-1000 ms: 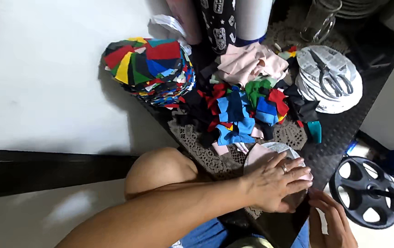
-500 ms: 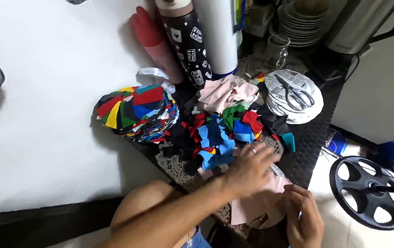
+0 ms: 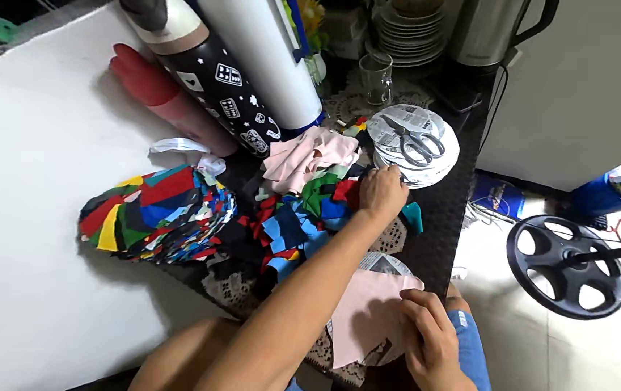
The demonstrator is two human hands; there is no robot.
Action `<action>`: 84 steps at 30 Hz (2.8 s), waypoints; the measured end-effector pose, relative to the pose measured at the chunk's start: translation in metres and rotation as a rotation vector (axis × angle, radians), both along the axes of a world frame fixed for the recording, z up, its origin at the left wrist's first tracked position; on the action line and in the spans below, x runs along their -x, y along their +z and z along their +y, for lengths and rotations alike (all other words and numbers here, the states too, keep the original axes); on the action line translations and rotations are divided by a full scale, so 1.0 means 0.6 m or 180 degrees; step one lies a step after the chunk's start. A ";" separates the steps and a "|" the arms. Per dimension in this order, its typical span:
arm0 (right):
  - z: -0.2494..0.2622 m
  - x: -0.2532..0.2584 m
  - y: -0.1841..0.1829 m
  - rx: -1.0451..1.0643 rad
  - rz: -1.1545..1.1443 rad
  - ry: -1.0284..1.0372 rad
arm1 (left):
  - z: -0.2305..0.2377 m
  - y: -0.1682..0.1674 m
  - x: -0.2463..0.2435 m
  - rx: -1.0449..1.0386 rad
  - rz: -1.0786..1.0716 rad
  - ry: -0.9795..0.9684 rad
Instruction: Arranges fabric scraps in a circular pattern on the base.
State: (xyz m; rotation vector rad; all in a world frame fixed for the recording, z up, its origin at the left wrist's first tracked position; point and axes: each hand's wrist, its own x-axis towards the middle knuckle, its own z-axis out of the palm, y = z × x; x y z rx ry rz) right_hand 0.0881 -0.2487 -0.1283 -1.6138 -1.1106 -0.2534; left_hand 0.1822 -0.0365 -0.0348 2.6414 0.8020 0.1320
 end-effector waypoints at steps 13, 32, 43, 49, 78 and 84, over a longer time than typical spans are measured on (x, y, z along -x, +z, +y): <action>-0.060 0.011 -0.002 0.0482 -0.0679 -0.0482 | 0.033 0.082 0.143 0.2719 -0.0873 0.0469; -0.085 0.048 0.098 0.0138 0.3362 0.0623 | -0.089 0.034 0.306 0.2448 0.0099 -0.1326; -0.096 0.070 0.063 0.1476 0.0848 -0.0460 | -0.118 -0.002 0.322 0.1831 0.0512 -0.0940; -0.070 0.038 0.065 0.1700 0.0750 -0.0713 | -0.128 -0.014 0.295 0.0730 -0.0009 -0.1015; -0.096 0.038 0.024 0.1094 -0.0153 -0.0770 | -0.096 -0.044 0.252 -0.0522 -0.0672 -0.2855; -0.098 0.040 0.014 0.1051 -0.0540 -0.0648 | -0.097 -0.043 0.250 -0.0494 -0.0651 -0.2864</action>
